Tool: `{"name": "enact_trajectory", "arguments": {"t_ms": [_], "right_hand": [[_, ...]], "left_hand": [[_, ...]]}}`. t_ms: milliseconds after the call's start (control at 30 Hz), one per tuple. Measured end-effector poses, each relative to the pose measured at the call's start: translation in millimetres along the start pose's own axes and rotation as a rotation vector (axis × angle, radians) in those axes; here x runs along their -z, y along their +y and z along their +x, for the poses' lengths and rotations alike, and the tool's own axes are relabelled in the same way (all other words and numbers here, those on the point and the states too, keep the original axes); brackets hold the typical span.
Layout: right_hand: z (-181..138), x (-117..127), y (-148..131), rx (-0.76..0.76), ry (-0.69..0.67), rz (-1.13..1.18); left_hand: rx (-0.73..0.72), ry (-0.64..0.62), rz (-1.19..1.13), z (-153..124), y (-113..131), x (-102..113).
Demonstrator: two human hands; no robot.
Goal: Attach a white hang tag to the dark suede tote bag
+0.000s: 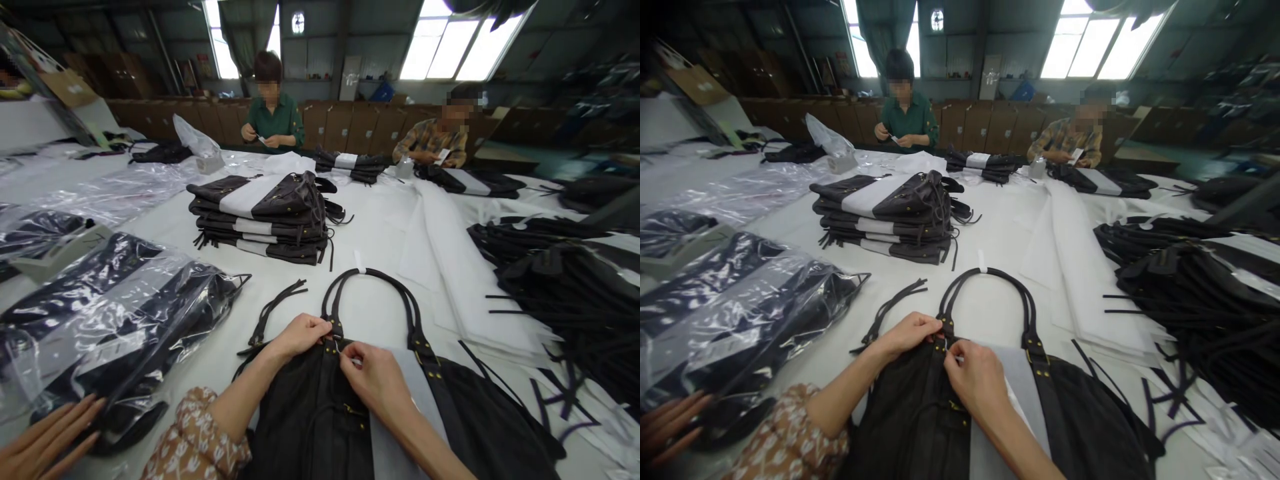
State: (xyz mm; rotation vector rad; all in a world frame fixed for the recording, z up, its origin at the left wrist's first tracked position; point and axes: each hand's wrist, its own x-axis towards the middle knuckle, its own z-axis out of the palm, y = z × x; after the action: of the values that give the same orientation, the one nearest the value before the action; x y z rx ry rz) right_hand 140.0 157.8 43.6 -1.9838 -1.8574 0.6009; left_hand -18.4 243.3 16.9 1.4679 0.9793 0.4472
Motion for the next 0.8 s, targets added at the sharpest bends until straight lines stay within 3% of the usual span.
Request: {"name": "enact_trajectory", "arguments": {"t_ms": [167,300,400,600,800], "right_hand": [[11.1,-11.0,-3.0,0.022,0.001,-0.022],[11.2,-25.0,0.0,0.037,0.078,0.038],[11.6,-34.5,4.2,0.051,0.148,0.089],[12.8,-45.4,10.2,0.096,0.221,0.073],[-15.6,-55.8,-2.5,0.326,0.329,-0.113]], "left_hand": [[-0.020,-0.103,-0.019,-4.9,4.0,8.1],[-0.043,-0.220,-0.013,-3.2,2.9,14.6],[-0.040,-0.241,0.002,1.6,-1.2,16.3],[0.017,-0.151,0.063,9.1,-15.0,14.6],[0.006,0.079,0.178,-12.6,-8.9,5.0]]}}
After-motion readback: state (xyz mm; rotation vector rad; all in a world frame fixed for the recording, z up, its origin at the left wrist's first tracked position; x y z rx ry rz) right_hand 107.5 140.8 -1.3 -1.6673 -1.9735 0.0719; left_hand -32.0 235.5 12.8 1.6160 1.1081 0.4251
